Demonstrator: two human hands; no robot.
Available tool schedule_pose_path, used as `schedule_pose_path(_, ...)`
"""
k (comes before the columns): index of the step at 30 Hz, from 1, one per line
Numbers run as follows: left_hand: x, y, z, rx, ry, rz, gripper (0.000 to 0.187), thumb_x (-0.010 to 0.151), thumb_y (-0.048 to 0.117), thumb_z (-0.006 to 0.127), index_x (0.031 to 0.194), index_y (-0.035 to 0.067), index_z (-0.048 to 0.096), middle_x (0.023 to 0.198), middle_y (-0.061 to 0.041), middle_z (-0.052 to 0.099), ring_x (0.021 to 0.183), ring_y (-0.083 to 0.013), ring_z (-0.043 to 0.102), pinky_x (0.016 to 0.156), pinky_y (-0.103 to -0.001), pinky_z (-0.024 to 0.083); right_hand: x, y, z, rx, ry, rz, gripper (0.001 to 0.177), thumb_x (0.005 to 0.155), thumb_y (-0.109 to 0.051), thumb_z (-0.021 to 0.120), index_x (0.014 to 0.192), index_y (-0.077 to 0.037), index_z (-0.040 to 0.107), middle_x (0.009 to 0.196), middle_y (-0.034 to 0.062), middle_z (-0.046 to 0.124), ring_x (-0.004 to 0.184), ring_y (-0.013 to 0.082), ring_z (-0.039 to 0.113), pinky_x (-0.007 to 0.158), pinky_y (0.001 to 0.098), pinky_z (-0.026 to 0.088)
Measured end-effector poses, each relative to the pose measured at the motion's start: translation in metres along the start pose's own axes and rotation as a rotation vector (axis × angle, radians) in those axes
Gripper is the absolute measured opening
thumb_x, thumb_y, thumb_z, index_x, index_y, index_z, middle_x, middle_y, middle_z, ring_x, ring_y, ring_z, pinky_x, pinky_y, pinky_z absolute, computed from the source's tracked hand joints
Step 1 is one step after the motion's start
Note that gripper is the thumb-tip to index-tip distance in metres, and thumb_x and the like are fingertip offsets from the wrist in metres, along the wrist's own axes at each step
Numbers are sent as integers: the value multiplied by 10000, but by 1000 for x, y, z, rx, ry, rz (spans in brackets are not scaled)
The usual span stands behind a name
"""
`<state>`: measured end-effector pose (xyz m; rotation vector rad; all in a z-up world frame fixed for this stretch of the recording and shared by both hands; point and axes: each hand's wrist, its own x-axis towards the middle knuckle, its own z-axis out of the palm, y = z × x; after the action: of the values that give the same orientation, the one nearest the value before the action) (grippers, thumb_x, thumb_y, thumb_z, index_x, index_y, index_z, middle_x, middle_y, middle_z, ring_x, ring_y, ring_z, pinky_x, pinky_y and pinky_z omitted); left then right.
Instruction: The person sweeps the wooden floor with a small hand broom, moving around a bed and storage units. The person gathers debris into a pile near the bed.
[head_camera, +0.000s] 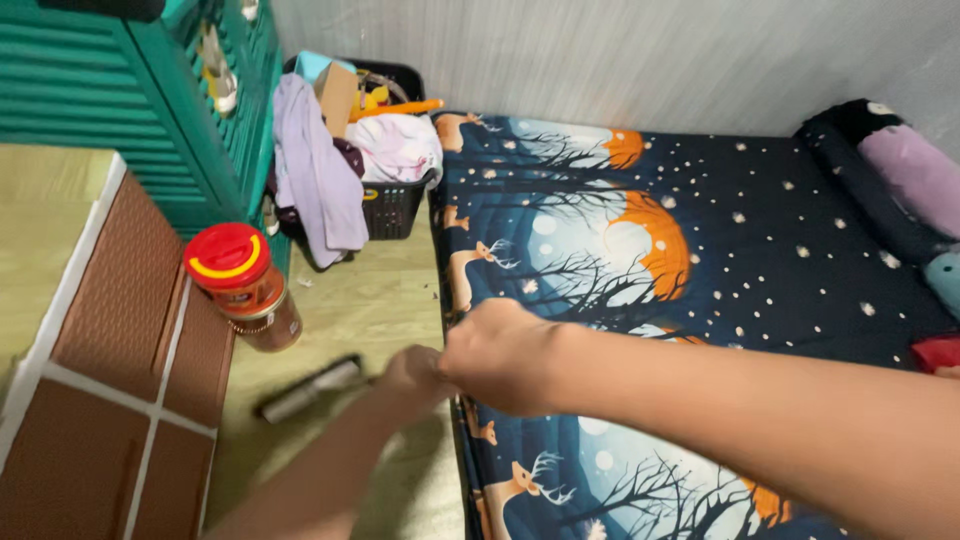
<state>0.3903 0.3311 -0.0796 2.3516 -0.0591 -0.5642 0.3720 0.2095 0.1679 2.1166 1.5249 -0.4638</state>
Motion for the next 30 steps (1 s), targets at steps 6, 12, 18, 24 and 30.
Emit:
schedule_pose_path(6, -18, 100, 34, -80, 195, 468, 283, 942, 341, 611, 993, 92, 735, 889, -176, 745, 910, -351, 722, 792, -432, 557, -73, 32, -42, 115, -223, 96, 329, 751, -59, 674, 1038, -212, 721, 853, 111, 733, 872, 316, 705, 743, 439, 555)
schedule_pose_path(12, -30, 167, -35, -264, -118, 62, 417, 901, 359, 608, 971, -46, 680, 787, -213, 727, 745, -407, 766, 700, -474, 628, -108, 55, -83, 100, -169, 389, 520, 719, -68, 682, 1155, -344, 747, 870, 71, 745, 862, 283, 724, 772, 418, 573)
schedule_pose_path(18, 7, 168, -92, 171, 175, 389, 424, 875, 446, 726, 1072, 73, 766, 1055, -196, 759, 1034, -364, 709, 894, -446, 562, -94, 84, -57, 19, -5, 496, 434, 786, -152, 678, 1178, -326, 744, 835, 104, 747, 792, 308, 725, 724, 436, 573)
schedule_pose_path(24, -2, 116, -113, 415, 215, 109, 869, 784, 395, 804, 1521, 191, 391, 1546, -130, 426, 1456, -354, 378, 1143, -545, 352, -20, 89, 47, -21, 114, 520, 177, 852, -147, 639, 1004, -137, 729, 840, 121, 734, 805, 321, 735, 676, 460, 577)
schedule_pose_path(30, -21, 70, -115, 497, 199, 93, 873, 880, 463, 710, 1576, 153, 284, 1553, -162, 387, 1498, -396, 245, 1204, -614, 152, 28, 74, 110, 175, 35, 607, 223, 879, -125, 618, 1093, -80, 663, 885, 109, 751, 826, 301, 741, 664, 443, 598)
